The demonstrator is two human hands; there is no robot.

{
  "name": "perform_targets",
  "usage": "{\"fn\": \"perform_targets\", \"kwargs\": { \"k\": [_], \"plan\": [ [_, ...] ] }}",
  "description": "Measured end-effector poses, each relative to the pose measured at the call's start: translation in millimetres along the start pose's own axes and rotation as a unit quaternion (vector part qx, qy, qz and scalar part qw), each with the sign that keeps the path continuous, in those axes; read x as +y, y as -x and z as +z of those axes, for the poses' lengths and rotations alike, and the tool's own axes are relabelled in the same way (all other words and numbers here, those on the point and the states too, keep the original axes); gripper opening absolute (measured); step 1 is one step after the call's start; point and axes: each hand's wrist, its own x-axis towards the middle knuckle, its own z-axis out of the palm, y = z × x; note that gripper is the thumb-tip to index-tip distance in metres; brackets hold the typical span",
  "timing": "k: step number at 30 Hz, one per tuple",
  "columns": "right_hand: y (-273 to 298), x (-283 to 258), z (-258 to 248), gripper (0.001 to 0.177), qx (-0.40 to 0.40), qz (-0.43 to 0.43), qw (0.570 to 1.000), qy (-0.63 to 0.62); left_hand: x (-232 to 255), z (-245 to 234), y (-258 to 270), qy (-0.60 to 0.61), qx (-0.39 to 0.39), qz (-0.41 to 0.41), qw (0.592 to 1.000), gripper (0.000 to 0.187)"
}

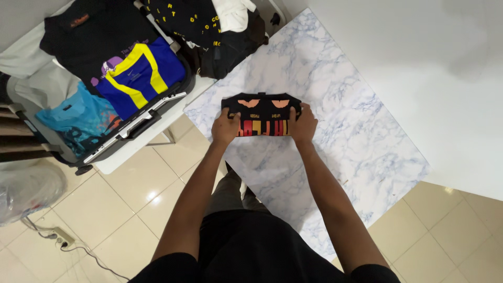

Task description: The person folds a black shirt by hand on a table, smoothing the fabric, folding the sleeves inward, and then folding the body into a small rectangle before placing it back in the suitcase.

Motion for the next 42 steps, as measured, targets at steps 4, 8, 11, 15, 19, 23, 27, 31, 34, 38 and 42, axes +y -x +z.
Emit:
{"fn": "perform_targets", "kwargs": {
  "k": [4, 8, 11, 15, 19, 23, 27, 31, 34, 38, 42],
  "plan": [
    [20, -13, -4, 0.051, 0.08, -0.127, 0.988, 0.028, 22, 0, 22, 0.051, 0.123, 0.056, 0.989, 0.069],
    [32, -23, 7, 0.054, 0.011, -0.285, 0.957, 0.056, 27, 19, 31, -0.162, 0.139, 0.256, 0.943, 0.059],
    [43, -34, 24, 0.059, -0.044, -0.323, 0.942, 0.084, 21, 45, 16, -0.231, 0.075, 0.376, 0.894, 0.053],
    [43, -36, 20, 0.059, -0.045, -0.295, 0.951, 0.082, 3, 55, 7, -0.21, 0.003, 0.363, 0.908, 0.055],
    [37, -36, 14, 0.064, -0.027, -0.3, 0.951, 0.064, 5, 29, 6, -0.191, 0.03, 0.351, 0.916, 0.07],
    [30, -28, 19, 0.059, -0.036, -0.274, 0.958, 0.081, 4, 9, -5, -0.225, 0.01, 0.294, 0.929, 0.086],
    [20, -26, 28, 0.06, -0.044, -0.27, 0.958, 0.088, -4, 11, -21, -0.244, 0.019, 0.318, 0.916, 0.082],
    [21, -20, 32, 0.06, -0.034, -0.262, 0.96, 0.092, 8, 4, -30, -0.208, -0.036, 0.258, 0.943, 0.087],
    [18, -21, 42, 0.06, -0.012, -0.271, 0.956, 0.107, 33, 0, -38, -0.251, -0.085, 0.16, 0.951, 0.091],
    [32, -27, 42, 0.053, 0.009, -0.265, 0.957, 0.119, 45, -10, -40, -0.201, -0.161, 0.082, 0.963, 0.075],
    [60, -47, 10, 0.072, -0.104, -0.331, 0.937, 0.041, 33, -22, -33, -0.083, -0.193, 0.004, 0.978, 0.064]
  ]
}}
